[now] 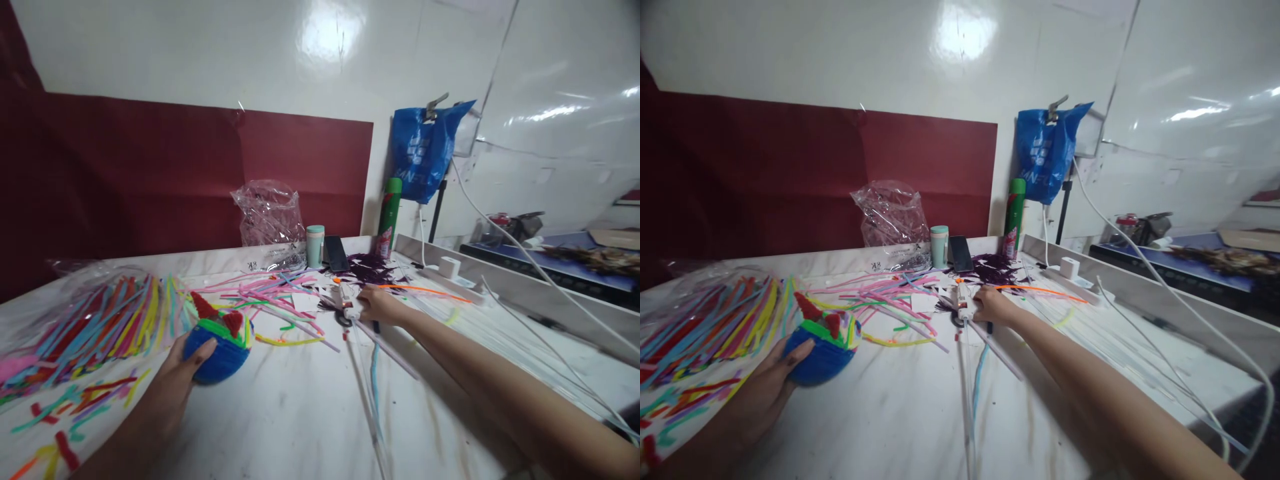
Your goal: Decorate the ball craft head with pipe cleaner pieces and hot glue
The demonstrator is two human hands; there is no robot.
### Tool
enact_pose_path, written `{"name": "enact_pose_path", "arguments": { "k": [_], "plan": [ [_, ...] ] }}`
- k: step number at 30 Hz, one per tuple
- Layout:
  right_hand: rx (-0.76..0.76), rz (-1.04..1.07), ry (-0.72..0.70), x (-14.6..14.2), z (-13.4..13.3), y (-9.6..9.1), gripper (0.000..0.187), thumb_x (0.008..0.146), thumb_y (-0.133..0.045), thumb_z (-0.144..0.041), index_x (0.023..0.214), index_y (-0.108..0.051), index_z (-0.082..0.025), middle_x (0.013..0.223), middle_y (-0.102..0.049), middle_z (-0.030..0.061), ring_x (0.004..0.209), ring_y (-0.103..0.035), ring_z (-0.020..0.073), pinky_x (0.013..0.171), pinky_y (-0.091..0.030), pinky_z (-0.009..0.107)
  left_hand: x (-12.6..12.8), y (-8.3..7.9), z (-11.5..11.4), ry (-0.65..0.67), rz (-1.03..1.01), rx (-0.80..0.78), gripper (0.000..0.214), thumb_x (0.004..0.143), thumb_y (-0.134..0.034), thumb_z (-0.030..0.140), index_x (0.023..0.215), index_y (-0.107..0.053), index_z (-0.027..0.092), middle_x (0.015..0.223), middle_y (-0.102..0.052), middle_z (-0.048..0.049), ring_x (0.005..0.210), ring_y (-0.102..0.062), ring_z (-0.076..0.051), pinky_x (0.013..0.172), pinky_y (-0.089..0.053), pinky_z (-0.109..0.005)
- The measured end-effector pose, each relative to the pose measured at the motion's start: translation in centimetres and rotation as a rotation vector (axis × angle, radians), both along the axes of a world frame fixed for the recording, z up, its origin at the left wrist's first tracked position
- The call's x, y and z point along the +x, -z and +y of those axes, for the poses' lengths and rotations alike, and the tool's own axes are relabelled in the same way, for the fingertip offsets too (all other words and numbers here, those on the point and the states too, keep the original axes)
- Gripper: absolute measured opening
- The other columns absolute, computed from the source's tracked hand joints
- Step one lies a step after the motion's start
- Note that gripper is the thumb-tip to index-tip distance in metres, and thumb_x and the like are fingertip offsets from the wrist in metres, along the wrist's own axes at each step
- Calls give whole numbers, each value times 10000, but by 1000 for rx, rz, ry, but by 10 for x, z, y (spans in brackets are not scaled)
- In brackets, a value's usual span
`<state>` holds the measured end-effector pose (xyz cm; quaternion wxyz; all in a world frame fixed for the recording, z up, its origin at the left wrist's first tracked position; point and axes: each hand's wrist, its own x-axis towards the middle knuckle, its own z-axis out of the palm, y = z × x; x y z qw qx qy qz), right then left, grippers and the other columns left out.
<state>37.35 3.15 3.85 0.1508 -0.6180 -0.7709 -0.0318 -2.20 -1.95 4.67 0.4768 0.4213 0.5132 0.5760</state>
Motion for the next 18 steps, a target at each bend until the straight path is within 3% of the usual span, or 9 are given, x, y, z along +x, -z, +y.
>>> {"name": "enact_pose_path", "arguments": {
  "k": [5, 9, 11, 13, 16, 18],
  "plan": [
    [-95, -13, -150, 8, 4, -7, 291, 640, -700, -258, 910, -695, -150, 879, -664, 70, 816, -584, 199, 721, -432, 252, -4, 7, 4, 19, 29, 1, 615, 558, -791, 432, 1102, -579, 237, 1068, -681, -41, 1047, -612, -276, 899, -486, -360],
    [34, 61, -137, -3, -3, -21, 275, 711, -605, -225, 960, -688, -140, 986, -673, 129, 915, -594, 240, 798, -447, 319, -2, 13, 2, 8, -16, 12, 600, 565, -801, 398, 1096, -589, 216, 1096, -674, -58, 1041, -614, -258, 857, -489, -325],
    [107, 172, -137, -27, -12, -30, 253, 770, -528, -240, 942, -683, -139, 947, -681, 127, 816, -618, 219, 734, -474, 324, 0, 14, 0, 64, -51, 47, 614, 569, -797, 396, 1108, -586, 191, 1072, -680, -73, 1007, -627, -262, 840, -490, -333],
    [47, 300, -227, -62, -27, -37, 280, 819, -480, -307, 927, -677, -140, 862, -694, 104, 707, -624, 196, 644, -490, 307, 3, 15, -2, 94, -75, 37, 608, 589, -786, 390, 1123, -578, 190, 1062, -681, -81, 989, -634, -264, 828, -494, -341],
    [-63, 461, -362, -123, -50, -40, 428, 791, -549, -368, 1147, -599, -136, 993, -691, 112, 660, -630, 169, 597, -503, 289, 7, 14, -7, 160, -140, 41, 577, 621, -767, 390, 1132, -565, 213, 1069, -676, -73, 964, -642, -250, 794, -510, -333],
    [-128, 522, -429, -158, -60, -35, 650, 731, -637, -372, 1312, -470, -136, 1144, -645, 144, 730, -646, 185, 602, -513, 293, 9, 13, -10, 214, -186, 40, 550, 640, -756, 382, 1125, -560, 212, 1048, -678, -71, 928, -651, -242, 764, -519, -330]
  ]
}}
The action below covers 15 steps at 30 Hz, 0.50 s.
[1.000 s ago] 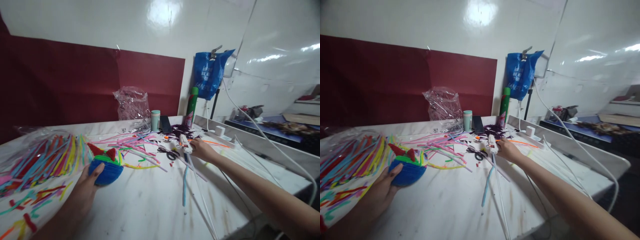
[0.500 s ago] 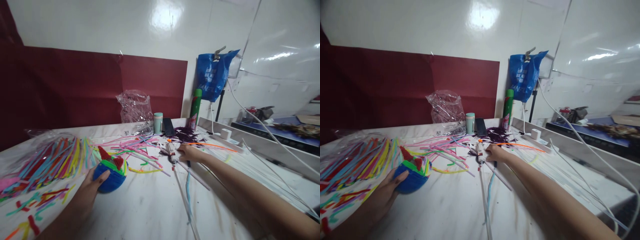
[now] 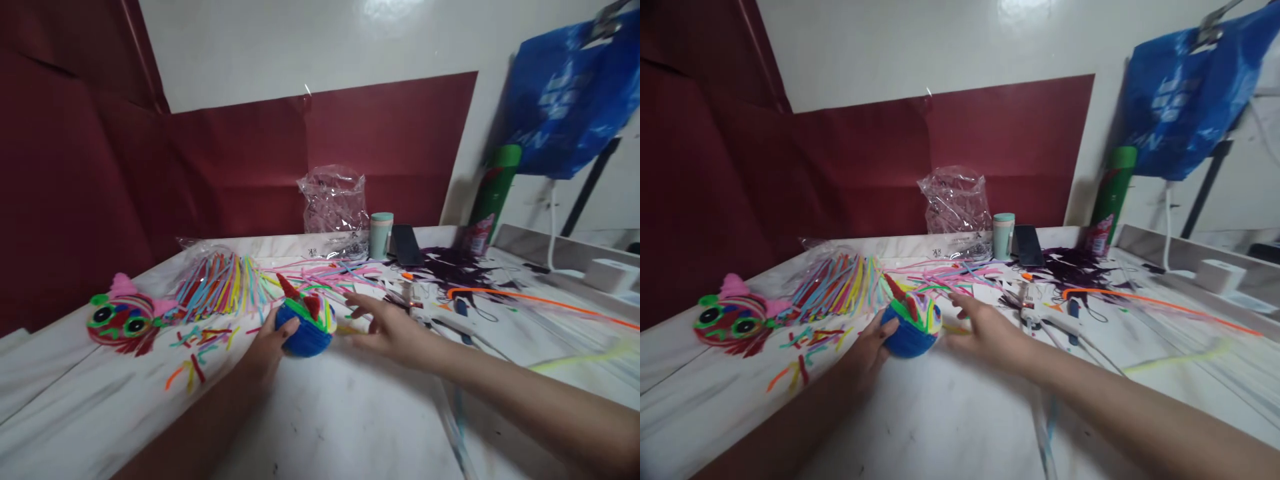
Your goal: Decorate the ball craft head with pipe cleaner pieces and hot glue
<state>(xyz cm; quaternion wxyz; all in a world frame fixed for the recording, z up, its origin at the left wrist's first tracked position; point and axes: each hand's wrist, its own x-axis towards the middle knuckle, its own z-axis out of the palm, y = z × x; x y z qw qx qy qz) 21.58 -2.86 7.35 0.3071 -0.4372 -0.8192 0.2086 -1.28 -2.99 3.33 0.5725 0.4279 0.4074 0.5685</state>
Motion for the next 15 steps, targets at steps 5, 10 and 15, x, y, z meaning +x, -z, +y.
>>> {"name": "enact_pose_path", "arguments": {
  "k": [5, 10, 15],
  "plan": [
    [-13, 4, -22, -38, -5, 15, 717, 722, -664, -280, 1359, -399, -84, 1169, -618, 176, 964, -624, 256, 680, -519, 317, -1, -4, -4, 76, -43, 11, 494, 659, -739, 366, 1082, -590, 160, 953, -701, -93, 862, -663, -257, 728, -518, -339],
    [71, 1, -28, -36, -7, 24, 682, 727, -657, -259, 1355, -410, -159, 1167, -611, 148, 956, -623, 250, 714, -523, 347, -7, -9, -6, 100, 72, -3, 452, 684, -715, 408, 1033, -643, 129, 927, -715, -108, 868, -661, -266, 756, -496, -344],
    [90, -26, -48, -40, -12, 32, 686, 725, -639, -228, 1360, -397, -137, 1284, -532, 187, 999, -599, 262, 730, -529, 365, -7, -11, -6, -61, 267, 2, 490, 604, -761, 409, 996, -656, 134, 905, -711, -94, 873, -651, -275, 766, -488, -350]
  ]
}}
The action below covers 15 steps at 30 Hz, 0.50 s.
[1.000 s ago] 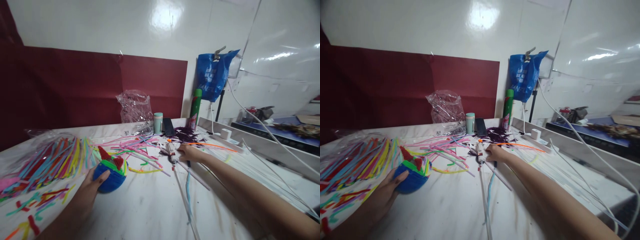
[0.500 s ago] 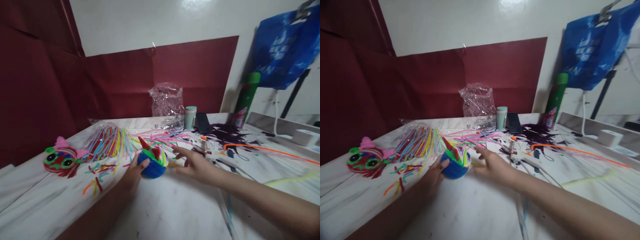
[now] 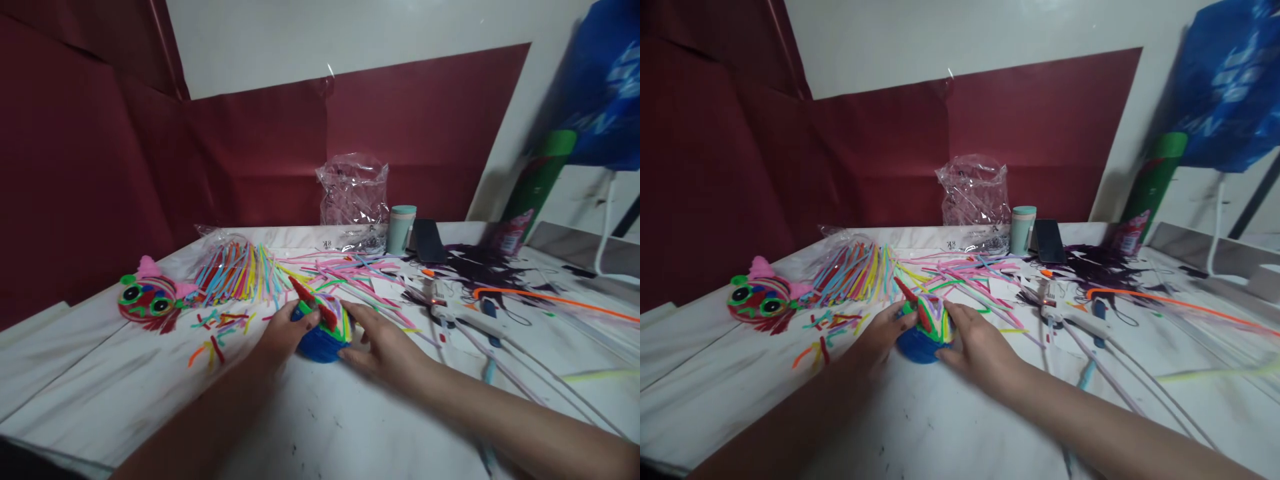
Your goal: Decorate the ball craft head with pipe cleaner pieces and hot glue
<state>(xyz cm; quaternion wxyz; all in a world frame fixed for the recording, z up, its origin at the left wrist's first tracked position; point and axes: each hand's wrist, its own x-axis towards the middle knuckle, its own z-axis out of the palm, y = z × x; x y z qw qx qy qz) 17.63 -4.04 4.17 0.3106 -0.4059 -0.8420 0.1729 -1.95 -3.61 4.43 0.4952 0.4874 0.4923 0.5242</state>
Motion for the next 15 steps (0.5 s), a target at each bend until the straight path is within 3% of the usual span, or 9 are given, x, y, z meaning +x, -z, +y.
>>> {"name": "enact_pose_path", "arguments": {
  "k": [7, 15],
  "plan": [
    [-22, 18, 32, 0, 5, 8, 682, 732, -641, -246, 1359, -400, -125, 1176, -594, 183, 968, -603, 279, 722, -532, 392, 2, 0, 2, 14, 76, 75, 557, 587, -730, 256, 1104, -547, 156, 989, -672, -65, 907, -627, -220, 764, -478, -299],
    [1, 23, 23, -3, 1, 9, 687, 727, -640, -239, 1360, -402, -119, 1218, -566, 202, 1000, -586, 295, 727, -534, 406, 2, -2, 1, -15, 159, 64, 525, 581, -673, 192, 1074, -495, 180, 831, -647, -6, 778, -615, -177, 691, -462, -276]
  ]
}}
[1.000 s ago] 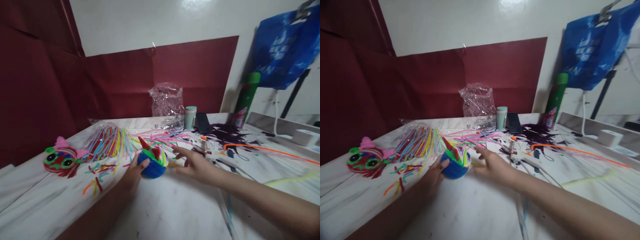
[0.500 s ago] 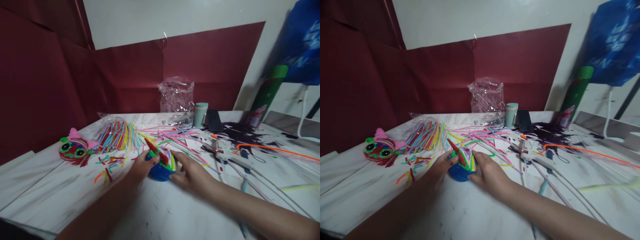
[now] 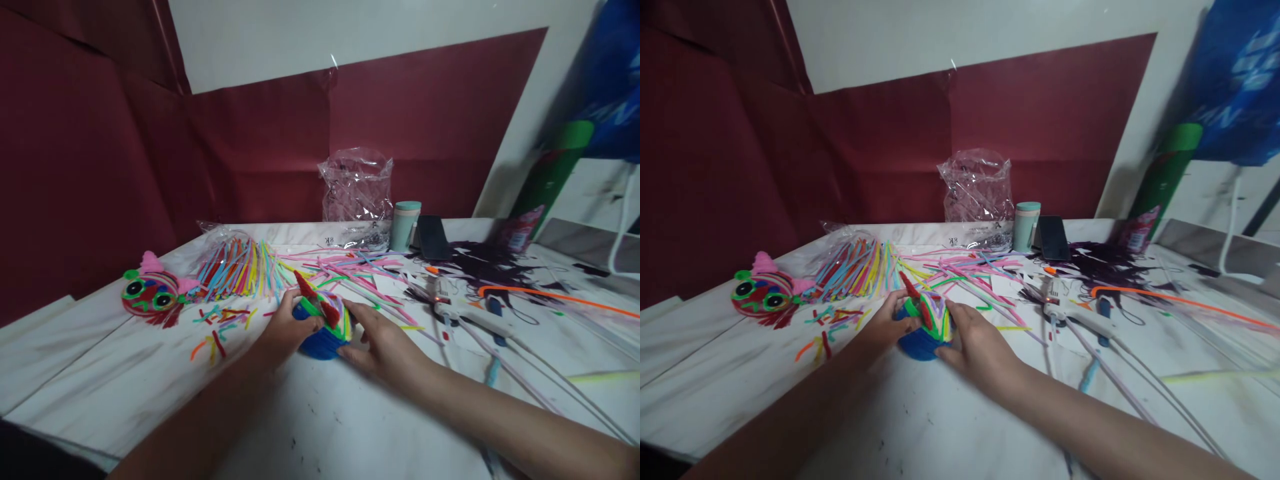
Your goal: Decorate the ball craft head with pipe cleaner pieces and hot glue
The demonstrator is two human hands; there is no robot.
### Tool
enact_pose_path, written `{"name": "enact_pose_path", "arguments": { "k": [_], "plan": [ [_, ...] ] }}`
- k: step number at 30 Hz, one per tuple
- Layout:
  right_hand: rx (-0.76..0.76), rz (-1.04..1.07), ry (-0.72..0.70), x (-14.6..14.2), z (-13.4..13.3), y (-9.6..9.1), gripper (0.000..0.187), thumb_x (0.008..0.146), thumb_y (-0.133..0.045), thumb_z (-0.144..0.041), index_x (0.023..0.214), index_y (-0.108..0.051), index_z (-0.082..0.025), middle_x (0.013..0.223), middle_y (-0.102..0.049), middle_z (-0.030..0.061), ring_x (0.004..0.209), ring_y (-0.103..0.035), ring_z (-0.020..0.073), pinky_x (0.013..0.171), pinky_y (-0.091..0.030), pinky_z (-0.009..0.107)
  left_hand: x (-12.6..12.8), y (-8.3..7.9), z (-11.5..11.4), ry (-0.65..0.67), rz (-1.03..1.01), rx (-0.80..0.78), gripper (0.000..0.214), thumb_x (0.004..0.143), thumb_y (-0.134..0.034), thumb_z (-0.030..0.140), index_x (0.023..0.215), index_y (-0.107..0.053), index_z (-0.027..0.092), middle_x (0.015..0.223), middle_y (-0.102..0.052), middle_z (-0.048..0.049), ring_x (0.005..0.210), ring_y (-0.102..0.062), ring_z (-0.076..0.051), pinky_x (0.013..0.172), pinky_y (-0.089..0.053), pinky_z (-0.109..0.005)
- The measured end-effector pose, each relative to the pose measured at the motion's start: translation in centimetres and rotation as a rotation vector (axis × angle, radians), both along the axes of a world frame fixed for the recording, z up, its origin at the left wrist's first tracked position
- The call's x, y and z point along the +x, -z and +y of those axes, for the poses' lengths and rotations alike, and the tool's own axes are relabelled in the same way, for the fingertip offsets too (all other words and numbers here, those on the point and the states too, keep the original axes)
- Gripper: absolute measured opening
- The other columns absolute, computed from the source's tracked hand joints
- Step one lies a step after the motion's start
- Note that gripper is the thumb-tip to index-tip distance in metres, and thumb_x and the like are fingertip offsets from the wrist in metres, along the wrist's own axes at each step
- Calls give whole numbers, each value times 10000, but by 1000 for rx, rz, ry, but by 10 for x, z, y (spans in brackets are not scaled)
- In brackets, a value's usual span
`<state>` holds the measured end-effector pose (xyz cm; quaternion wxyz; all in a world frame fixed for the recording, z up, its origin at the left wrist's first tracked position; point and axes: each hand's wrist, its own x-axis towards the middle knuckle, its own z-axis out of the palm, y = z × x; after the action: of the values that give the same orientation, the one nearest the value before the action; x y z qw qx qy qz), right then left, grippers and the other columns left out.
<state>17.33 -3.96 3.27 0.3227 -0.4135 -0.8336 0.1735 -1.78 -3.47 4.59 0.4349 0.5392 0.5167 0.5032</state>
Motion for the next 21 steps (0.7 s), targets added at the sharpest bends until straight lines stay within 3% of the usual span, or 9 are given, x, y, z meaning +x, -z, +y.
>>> {"name": "enact_pose_path", "arguments": {
  "k": [7, 15, 21],
  "plan": [
    [6, -1, -8, -3, -3, -3, 670, 712, -638, -218, 1340, -430, -106, 1235, -554, 208, 1039, -570, 304, 741, -534, 402, 0, -3, -2, 10, 30, -59, 608, 569, -645, 148, 1141, -442, 184, 858, -645, -15, 807, -617, -180, 689, -463, -267],
    [-22, 45, -12, -3, -1, -1, 678, 703, -631, -228, 1345, -430, -147, 1201, -573, 176, 993, -580, 284, 744, -525, 406, 6, -12, -7, -72, 134, -49, 572, 565, -639, 139, 1111, -470, 174, 906, -643, -44, 845, -615, -199, 704, -468, -277],
    [-88, 48, 15, -3, 3, -3, 709, 701, -629, -232, 1364, -406, -117, 1203, -573, 178, 920, -600, 259, 719, -518, 378, 7, -7, -3, -127, 132, -37, 526, 598, -666, 175, 1090, -482, 173, 939, -640, -58, 889, -612, -214, 744, -471, -300]
  ]
}}
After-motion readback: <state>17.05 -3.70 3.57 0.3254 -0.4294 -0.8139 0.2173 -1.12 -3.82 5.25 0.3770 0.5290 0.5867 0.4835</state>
